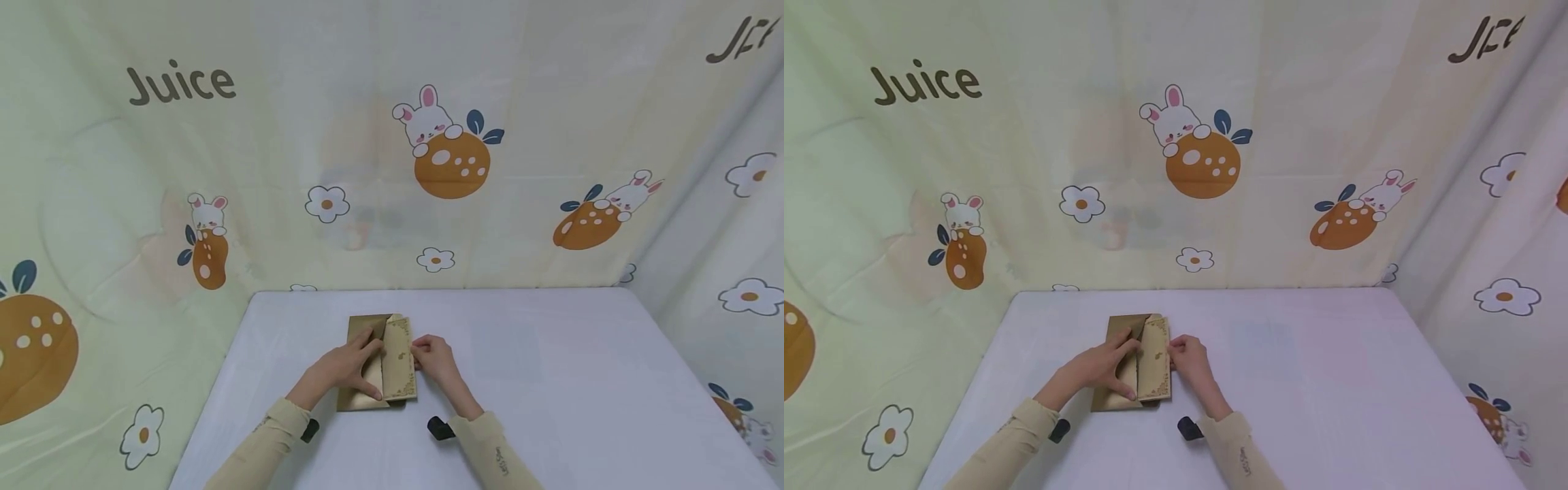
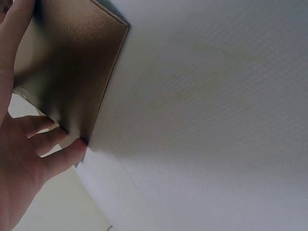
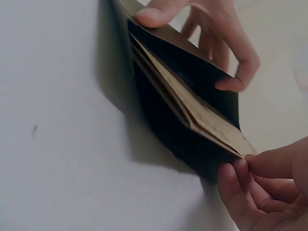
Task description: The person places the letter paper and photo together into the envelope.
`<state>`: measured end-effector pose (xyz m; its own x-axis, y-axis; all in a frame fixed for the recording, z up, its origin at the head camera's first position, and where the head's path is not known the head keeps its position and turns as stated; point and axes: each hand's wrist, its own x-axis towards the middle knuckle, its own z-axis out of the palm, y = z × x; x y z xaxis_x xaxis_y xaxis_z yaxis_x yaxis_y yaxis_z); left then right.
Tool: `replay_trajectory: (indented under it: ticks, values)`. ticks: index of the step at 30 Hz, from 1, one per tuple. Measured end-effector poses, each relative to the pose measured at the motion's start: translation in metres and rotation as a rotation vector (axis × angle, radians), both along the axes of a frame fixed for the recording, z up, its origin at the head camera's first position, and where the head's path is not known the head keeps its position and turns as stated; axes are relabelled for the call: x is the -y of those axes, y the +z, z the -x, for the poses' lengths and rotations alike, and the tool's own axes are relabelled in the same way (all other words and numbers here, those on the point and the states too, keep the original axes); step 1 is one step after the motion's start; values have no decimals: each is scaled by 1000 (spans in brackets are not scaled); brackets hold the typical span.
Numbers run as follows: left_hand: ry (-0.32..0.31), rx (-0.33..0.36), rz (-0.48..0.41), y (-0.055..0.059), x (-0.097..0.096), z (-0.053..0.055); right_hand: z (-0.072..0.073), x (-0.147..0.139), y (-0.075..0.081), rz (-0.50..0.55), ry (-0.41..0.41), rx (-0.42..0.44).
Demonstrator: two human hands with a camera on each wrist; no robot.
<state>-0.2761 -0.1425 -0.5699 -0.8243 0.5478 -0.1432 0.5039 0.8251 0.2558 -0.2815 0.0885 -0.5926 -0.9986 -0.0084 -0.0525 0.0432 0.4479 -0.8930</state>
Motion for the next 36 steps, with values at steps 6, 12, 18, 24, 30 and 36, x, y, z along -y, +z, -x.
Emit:
replay_trajectory:
  ticks: [6,12,18,24,30,36]
  values:
    - [0,-12,3,0,0,0,3,12,0,1,95,-12]
    - [-2,-13,5,2,1,3,6,23,1,-16,176,-5]
    - [-21,-16,-6,4,2,3,4,37,1,-24,224,-25]
    - [-29,5,-8,4,2,-1,-1,44,-2,-23,236,-10]
    - [-31,-20,21,6,1,-2,0,47,-4,-9,230,-38]
    - [-30,-27,41,8,1,1,2,46,0,-1,236,-23]
